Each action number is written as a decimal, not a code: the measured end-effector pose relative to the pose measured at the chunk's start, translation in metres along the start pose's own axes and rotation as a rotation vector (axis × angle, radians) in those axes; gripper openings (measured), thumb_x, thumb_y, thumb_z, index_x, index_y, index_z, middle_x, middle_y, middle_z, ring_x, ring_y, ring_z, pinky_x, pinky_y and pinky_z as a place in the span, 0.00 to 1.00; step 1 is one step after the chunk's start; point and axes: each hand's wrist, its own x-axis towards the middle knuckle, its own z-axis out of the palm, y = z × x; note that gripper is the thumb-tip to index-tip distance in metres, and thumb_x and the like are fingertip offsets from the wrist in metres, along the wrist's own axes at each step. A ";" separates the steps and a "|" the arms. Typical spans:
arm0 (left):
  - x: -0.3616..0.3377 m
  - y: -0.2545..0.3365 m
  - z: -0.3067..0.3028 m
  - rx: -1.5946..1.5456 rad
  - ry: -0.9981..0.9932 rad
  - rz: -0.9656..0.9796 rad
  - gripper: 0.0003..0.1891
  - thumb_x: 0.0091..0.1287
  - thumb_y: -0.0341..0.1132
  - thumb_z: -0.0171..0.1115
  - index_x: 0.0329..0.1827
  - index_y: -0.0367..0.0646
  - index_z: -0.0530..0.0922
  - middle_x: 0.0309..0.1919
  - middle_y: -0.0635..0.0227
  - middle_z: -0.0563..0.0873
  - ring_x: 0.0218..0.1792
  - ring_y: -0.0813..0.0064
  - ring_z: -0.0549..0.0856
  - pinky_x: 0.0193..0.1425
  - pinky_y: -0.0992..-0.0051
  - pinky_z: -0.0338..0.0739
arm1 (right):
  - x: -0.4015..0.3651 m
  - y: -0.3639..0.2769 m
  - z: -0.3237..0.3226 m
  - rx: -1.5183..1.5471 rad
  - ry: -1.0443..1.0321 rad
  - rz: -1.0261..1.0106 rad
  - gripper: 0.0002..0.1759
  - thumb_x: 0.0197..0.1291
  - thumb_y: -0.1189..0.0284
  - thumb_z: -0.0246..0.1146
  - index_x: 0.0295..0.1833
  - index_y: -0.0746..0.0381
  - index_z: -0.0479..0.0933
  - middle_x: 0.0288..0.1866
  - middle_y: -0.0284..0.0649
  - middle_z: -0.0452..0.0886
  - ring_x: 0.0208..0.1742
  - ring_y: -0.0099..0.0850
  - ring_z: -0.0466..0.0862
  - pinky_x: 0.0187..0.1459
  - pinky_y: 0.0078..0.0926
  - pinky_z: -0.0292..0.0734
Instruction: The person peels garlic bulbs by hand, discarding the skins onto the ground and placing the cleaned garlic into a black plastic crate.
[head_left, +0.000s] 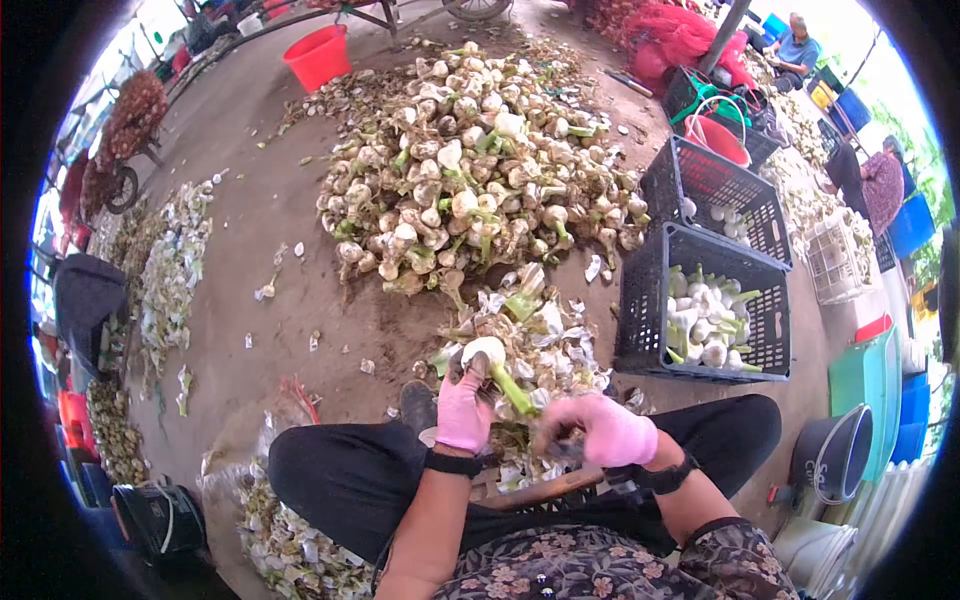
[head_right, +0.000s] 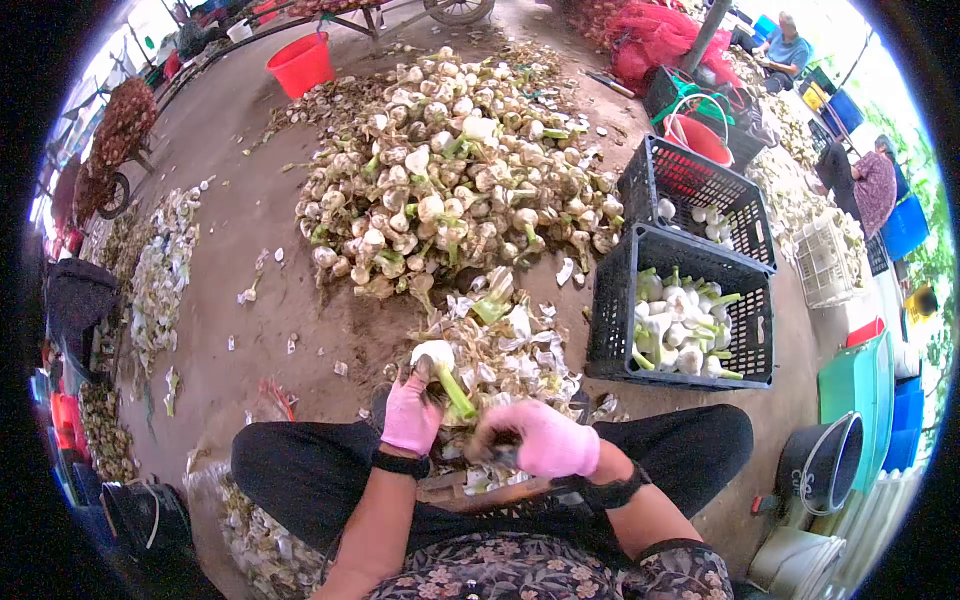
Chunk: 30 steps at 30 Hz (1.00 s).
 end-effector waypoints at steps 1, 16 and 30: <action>0.004 -0.001 -0.005 -0.025 0.049 0.022 0.16 0.66 0.30 0.62 0.56 0.42 0.72 0.47 0.68 0.82 0.47 0.73 0.82 0.50 0.73 0.78 | -0.007 0.003 -0.007 0.025 -0.105 0.015 0.21 0.39 0.89 0.59 0.43 0.63 0.81 0.39 0.42 0.83 0.45 0.31 0.82 0.51 0.26 0.75; -0.002 -0.019 0.010 0.169 -0.045 0.086 0.17 0.68 0.31 0.60 0.58 0.40 0.72 0.49 0.63 0.81 0.49 0.69 0.82 0.53 0.67 0.79 | 0.030 0.069 0.011 -0.049 0.548 0.217 0.26 0.59 0.66 0.65 0.61 0.65 0.71 0.47 0.50 0.83 0.50 0.38 0.82 0.51 0.32 0.75; 0.027 -0.044 -0.008 0.370 0.123 -0.028 0.10 0.66 0.23 0.55 0.50 0.37 0.76 0.41 0.65 0.84 0.40 0.74 0.84 0.46 0.76 0.79 | 0.066 0.133 -0.109 1.244 1.071 -0.165 0.16 0.61 0.80 0.59 0.56 0.64 0.72 0.32 0.34 0.73 0.31 0.24 0.73 0.33 0.21 0.73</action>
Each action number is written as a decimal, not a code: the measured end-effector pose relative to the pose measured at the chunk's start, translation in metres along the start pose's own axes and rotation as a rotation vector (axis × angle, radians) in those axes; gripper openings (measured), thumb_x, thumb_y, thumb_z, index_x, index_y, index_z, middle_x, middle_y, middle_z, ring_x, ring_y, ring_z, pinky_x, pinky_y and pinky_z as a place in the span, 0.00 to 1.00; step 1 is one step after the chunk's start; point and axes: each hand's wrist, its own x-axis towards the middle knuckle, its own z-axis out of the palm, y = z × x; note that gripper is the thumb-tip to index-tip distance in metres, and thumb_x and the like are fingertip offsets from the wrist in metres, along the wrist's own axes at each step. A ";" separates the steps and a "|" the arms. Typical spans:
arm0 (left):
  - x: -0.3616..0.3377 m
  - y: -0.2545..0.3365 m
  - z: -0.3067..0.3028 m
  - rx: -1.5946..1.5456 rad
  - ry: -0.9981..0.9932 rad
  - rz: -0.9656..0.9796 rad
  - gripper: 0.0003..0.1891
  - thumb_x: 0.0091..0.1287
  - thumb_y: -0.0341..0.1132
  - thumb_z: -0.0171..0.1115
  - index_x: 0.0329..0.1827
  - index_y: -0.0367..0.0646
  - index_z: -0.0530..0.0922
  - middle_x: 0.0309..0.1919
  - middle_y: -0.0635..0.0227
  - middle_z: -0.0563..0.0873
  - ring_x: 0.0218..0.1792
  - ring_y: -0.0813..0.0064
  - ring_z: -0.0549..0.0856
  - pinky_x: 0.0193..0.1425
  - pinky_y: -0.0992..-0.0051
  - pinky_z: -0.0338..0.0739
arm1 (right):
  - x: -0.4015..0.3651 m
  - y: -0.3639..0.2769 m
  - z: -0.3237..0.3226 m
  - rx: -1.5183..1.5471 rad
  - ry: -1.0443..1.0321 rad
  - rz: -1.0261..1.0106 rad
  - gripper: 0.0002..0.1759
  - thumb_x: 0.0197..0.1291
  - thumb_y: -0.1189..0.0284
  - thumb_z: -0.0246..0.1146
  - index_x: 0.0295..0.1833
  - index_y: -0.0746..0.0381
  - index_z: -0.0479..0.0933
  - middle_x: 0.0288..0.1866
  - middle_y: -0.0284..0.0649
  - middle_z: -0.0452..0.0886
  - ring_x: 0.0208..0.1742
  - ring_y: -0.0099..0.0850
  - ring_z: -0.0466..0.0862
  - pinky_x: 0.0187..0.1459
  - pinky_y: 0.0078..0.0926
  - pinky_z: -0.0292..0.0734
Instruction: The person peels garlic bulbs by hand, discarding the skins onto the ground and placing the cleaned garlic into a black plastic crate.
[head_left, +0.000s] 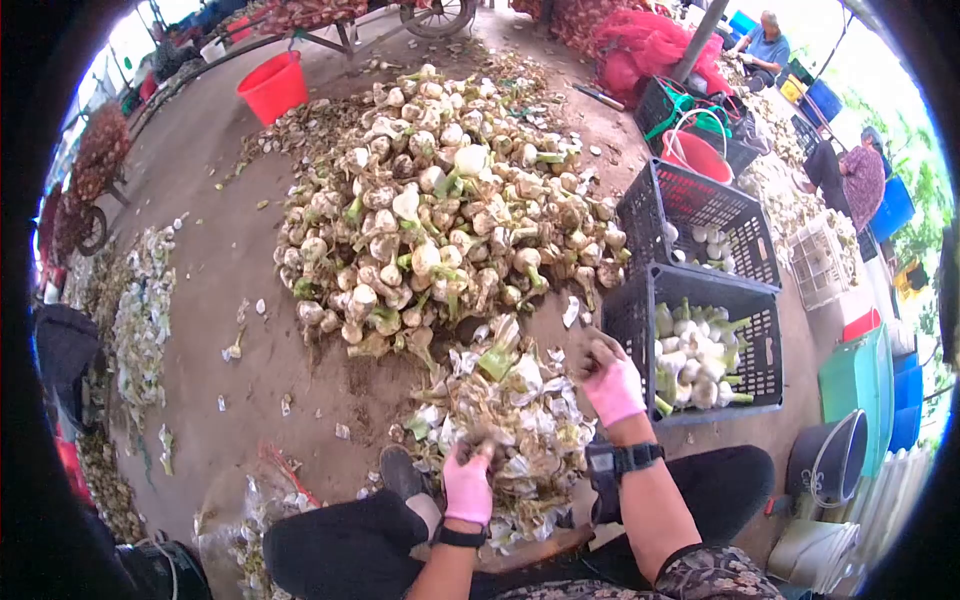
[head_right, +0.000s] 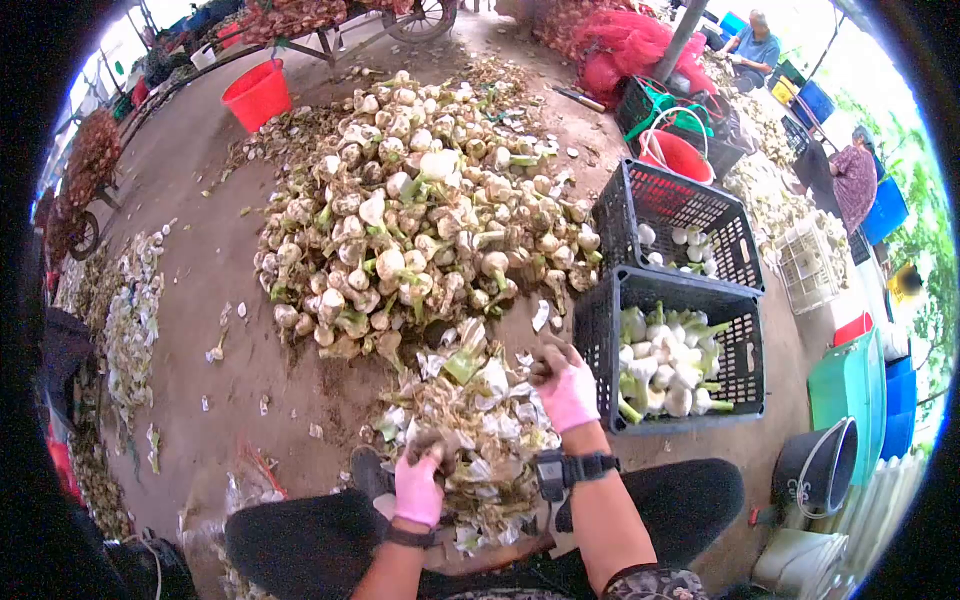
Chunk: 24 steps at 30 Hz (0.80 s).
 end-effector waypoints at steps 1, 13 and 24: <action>0.001 -0.001 0.000 0.071 0.003 -0.007 0.10 0.66 0.24 0.55 0.50 0.36 0.76 0.40 0.66 0.84 0.39 0.76 0.83 0.44 0.77 0.79 | 0.028 0.009 -0.006 -0.110 -0.023 0.028 0.15 0.62 0.79 0.59 0.54 0.64 0.74 0.34 0.35 0.77 0.34 0.24 0.76 0.34 0.21 0.74; 0.033 -0.012 -0.004 0.188 0.146 -0.138 0.18 0.62 0.24 0.59 0.55 0.29 0.73 0.42 0.65 0.82 0.41 0.82 0.79 0.48 0.80 0.75 | 0.217 0.084 0.005 -1.634 0.323 -0.390 0.27 0.52 0.77 0.58 0.61 0.60 0.71 0.43 0.54 0.83 0.47 0.49 0.82 0.50 0.39 0.75; 0.011 -0.002 0.013 0.277 0.025 -0.020 0.18 0.64 0.25 0.59 0.57 0.30 0.71 0.46 0.65 0.81 0.46 0.78 0.80 0.53 0.77 0.75 | 0.154 0.061 -0.015 -1.480 0.268 -0.346 0.21 0.49 0.80 0.53 0.51 0.60 0.79 0.44 0.50 0.83 0.48 0.44 0.82 0.50 0.31 0.74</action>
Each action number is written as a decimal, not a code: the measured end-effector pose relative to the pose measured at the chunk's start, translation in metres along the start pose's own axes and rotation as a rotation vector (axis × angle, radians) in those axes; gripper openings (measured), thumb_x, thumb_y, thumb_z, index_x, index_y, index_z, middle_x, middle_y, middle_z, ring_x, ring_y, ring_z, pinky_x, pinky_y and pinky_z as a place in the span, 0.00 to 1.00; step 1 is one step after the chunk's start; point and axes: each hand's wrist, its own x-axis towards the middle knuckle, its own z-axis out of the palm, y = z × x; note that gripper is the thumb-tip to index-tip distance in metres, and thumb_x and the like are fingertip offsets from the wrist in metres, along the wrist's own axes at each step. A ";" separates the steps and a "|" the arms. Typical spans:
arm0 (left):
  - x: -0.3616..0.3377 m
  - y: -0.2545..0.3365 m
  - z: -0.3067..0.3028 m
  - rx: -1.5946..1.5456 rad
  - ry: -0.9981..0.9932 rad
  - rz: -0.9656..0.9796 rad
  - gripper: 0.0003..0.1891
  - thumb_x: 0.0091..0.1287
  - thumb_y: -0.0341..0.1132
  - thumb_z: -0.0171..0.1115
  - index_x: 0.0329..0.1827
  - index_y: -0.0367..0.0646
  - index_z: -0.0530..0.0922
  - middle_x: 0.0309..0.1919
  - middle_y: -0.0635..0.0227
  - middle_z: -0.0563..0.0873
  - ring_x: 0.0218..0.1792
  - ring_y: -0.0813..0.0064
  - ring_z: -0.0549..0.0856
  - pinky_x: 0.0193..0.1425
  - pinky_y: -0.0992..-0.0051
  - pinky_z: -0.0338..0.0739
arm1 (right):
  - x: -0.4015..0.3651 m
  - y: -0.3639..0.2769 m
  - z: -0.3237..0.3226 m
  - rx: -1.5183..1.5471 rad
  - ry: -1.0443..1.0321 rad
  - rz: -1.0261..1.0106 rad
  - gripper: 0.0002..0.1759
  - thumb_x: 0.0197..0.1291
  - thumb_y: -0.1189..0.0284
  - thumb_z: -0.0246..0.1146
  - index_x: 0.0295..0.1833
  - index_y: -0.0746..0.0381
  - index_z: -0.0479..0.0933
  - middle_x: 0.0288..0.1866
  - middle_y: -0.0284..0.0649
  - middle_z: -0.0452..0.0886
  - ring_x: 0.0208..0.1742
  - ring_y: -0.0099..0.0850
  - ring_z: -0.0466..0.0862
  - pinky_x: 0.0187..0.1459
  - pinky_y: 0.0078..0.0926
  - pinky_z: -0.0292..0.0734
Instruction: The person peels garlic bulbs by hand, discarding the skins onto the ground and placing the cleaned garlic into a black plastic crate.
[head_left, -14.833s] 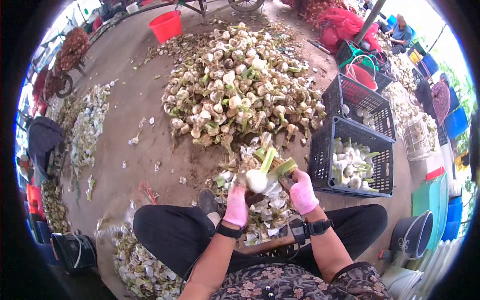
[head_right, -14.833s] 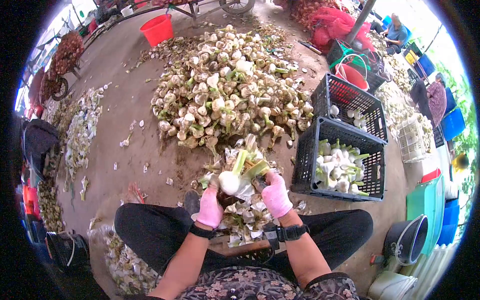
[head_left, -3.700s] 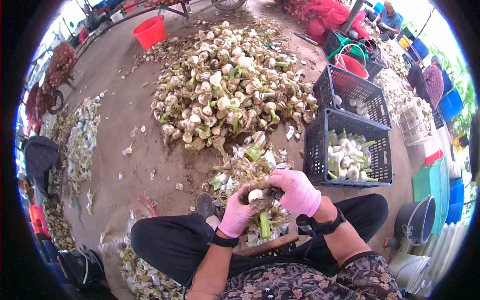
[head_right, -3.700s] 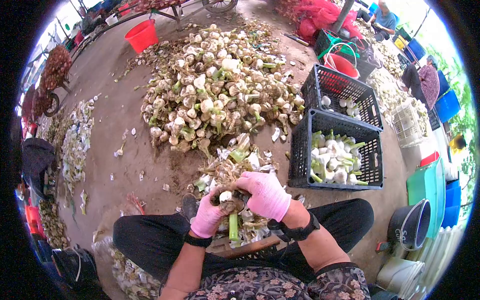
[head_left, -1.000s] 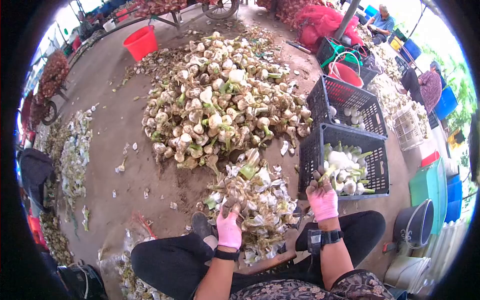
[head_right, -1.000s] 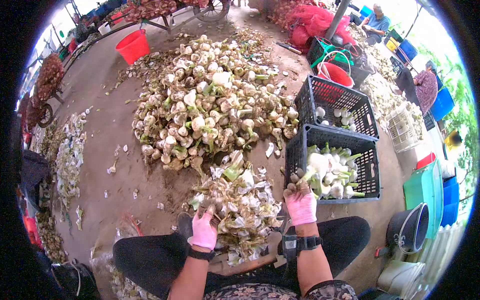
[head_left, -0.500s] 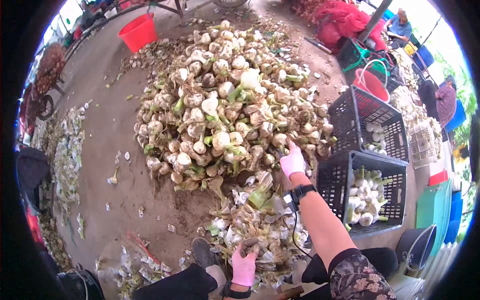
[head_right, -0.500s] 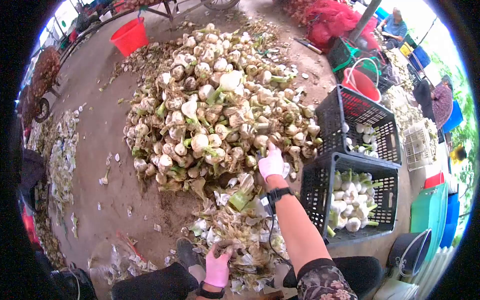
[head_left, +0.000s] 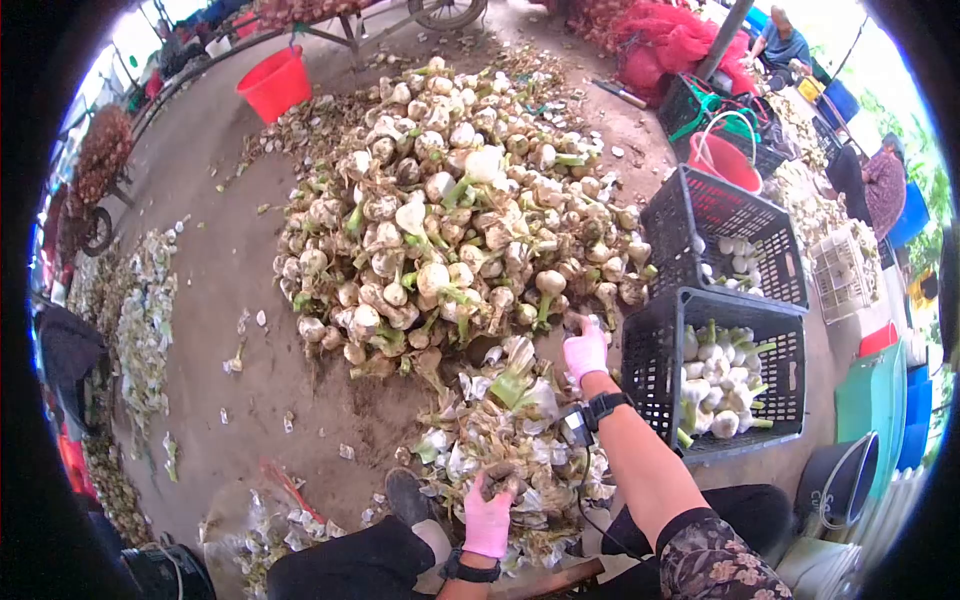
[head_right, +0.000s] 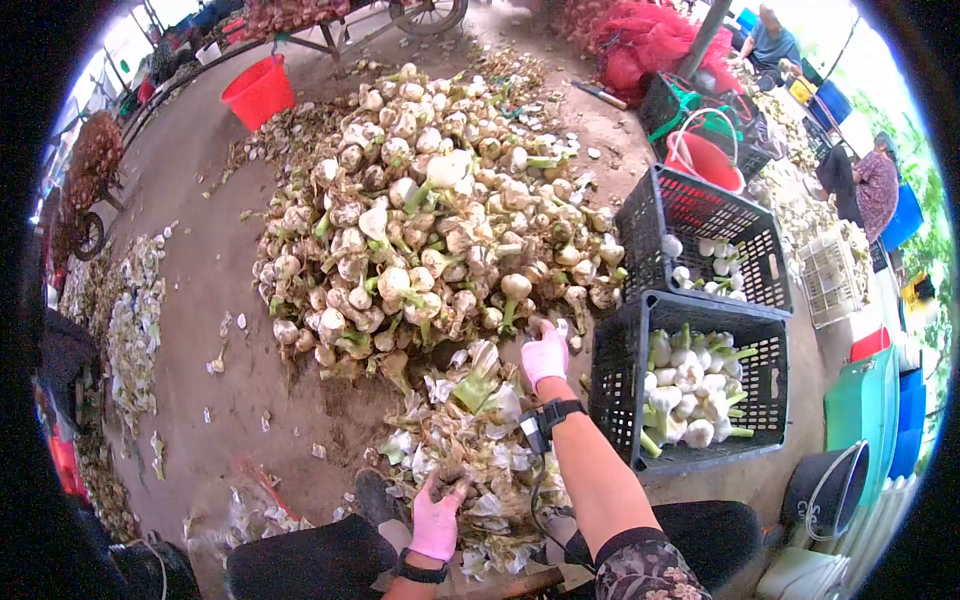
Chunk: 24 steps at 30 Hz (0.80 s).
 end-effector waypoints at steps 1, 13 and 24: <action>-0.001 -0.003 0.000 -0.002 -0.010 0.012 0.18 0.64 0.25 0.59 0.57 0.30 0.71 0.46 0.65 0.81 0.46 0.78 0.80 0.53 0.77 0.75 | 0.006 -0.008 -0.008 0.026 0.012 -0.119 0.25 0.47 0.82 0.51 0.53 0.60 0.79 0.44 0.51 0.83 0.48 0.43 0.82 0.51 0.29 0.74; 0.013 0.005 -0.005 -0.034 0.074 -0.159 0.17 0.63 0.23 0.60 0.55 0.29 0.72 0.45 0.65 0.81 0.42 0.80 0.79 0.48 0.81 0.75 | 0.076 -0.046 0.029 -0.437 -0.231 -0.156 0.35 0.51 0.77 0.58 0.68 0.48 0.66 0.71 0.46 0.62 0.67 0.47 0.67 0.65 0.39 0.67; 0.021 -0.022 -0.013 0.096 0.102 -0.121 0.25 0.58 0.22 0.61 0.60 0.27 0.68 0.47 0.63 0.81 0.45 0.78 0.79 0.51 0.77 0.75 | 0.008 0.014 0.013 0.721 -0.540 0.424 0.17 0.58 0.70 0.61 0.53 0.59 0.70 0.47 0.48 0.78 0.48 0.44 0.79 0.51 0.40 0.74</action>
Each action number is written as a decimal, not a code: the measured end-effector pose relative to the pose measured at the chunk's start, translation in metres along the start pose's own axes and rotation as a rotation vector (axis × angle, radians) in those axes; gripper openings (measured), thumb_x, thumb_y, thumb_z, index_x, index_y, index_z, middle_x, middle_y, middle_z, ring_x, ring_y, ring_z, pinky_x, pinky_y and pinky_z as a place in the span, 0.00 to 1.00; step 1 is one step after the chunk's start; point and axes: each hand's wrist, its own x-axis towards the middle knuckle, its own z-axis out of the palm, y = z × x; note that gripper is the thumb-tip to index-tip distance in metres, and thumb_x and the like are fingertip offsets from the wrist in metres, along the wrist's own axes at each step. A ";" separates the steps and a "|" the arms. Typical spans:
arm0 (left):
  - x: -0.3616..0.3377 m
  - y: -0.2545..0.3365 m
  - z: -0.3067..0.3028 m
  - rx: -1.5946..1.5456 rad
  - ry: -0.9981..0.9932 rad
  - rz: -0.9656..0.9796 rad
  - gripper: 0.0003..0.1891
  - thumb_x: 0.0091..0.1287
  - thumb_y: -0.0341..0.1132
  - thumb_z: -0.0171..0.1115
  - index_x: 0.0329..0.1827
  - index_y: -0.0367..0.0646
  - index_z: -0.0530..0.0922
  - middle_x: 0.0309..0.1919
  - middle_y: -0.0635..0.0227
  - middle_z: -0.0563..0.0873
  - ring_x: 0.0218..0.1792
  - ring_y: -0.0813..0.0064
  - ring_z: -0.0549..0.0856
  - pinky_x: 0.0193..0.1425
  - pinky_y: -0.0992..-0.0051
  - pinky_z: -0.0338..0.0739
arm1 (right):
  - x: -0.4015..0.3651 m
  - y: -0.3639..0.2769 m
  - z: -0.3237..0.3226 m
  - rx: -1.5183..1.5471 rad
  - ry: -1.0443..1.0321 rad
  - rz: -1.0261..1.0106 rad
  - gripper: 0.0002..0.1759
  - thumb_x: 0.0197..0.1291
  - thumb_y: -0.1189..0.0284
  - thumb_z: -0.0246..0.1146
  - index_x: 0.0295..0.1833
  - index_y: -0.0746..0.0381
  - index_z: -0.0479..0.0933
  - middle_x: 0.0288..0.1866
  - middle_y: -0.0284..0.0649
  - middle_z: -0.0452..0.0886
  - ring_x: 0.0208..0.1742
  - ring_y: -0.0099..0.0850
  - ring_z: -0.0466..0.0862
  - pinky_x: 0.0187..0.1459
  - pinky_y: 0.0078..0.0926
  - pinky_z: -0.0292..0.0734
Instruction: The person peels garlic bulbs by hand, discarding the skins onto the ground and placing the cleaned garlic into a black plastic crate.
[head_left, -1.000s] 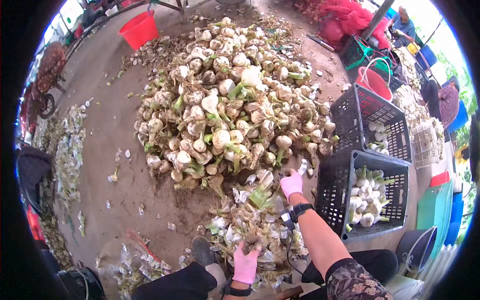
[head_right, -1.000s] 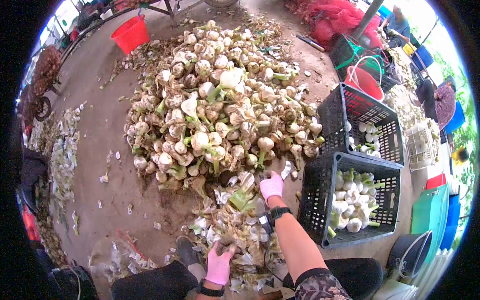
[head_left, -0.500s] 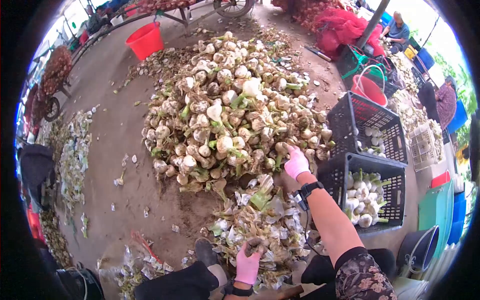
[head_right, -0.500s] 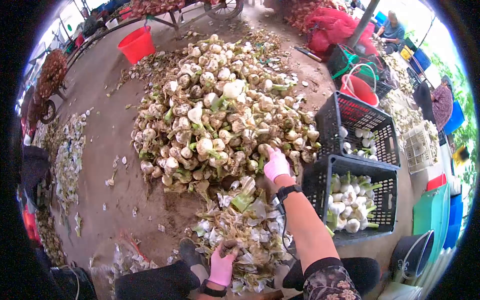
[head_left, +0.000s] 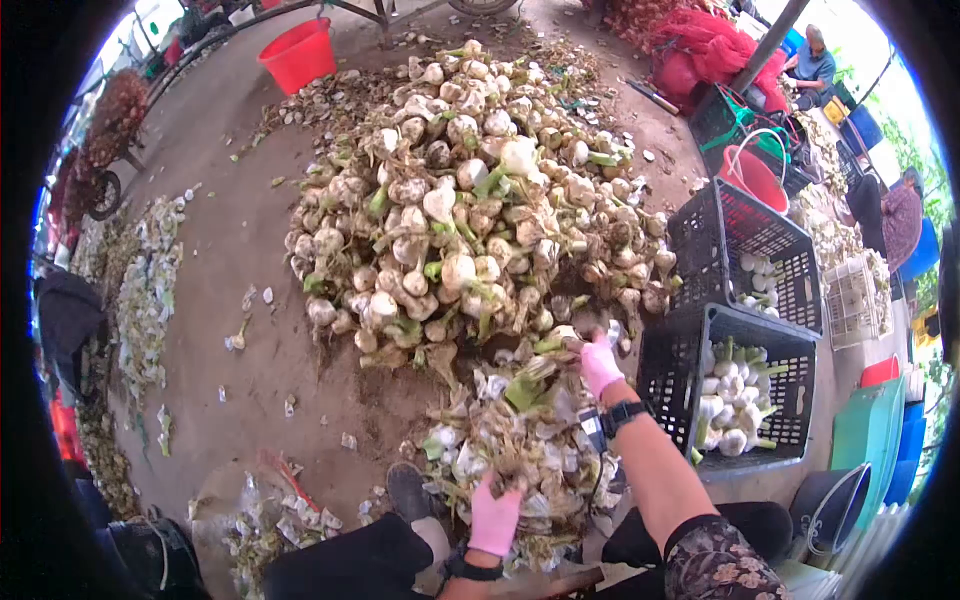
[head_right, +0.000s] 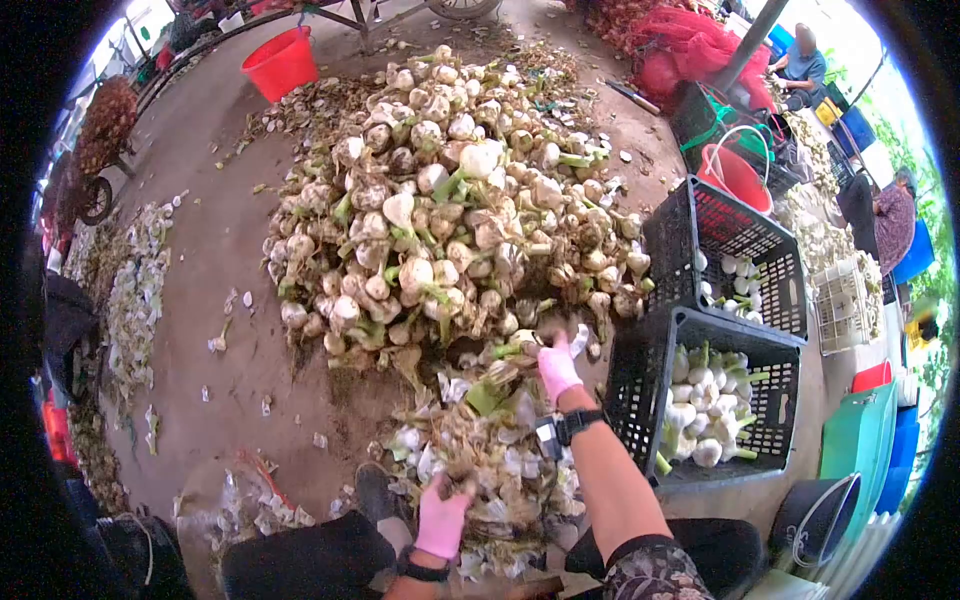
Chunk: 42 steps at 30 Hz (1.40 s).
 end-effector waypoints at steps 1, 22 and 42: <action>-0.001 0.008 -0.002 0.023 -0.002 -0.021 0.27 0.58 0.23 0.61 0.62 0.27 0.66 0.48 0.63 0.81 0.46 0.76 0.80 0.50 0.77 0.76 | -0.024 0.005 -0.002 0.366 -0.176 0.211 0.12 0.62 0.71 0.58 0.51 0.57 0.71 0.44 0.43 0.79 0.44 0.42 0.80 0.47 0.43 0.77; -0.088 0.074 -0.013 0.412 0.077 0.942 0.32 0.43 0.20 0.67 0.57 0.36 0.72 0.51 0.56 0.78 0.55 0.58 0.78 0.60 0.68 0.72 | -0.285 -0.011 0.100 -0.209 -0.186 -0.550 0.22 0.62 0.74 0.63 0.60 0.69 0.71 0.46 0.39 0.83 0.46 0.22 0.80 0.52 0.22 0.75; -0.085 0.060 -0.027 -0.616 -0.537 0.177 0.22 0.73 0.52 0.45 0.59 0.46 0.73 0.49 0.66 0.82 0.49 0.68 0.82 0.44 0.74 0.78 | -0.290 -0.008 0.061 -0.356 -0.129 -0.646 0.17 0.58 0.80 0.64 0.54 0.69 0.77 0.43 0.35 0.84 0.43 0.19 0.79 0.47 0.19 0.74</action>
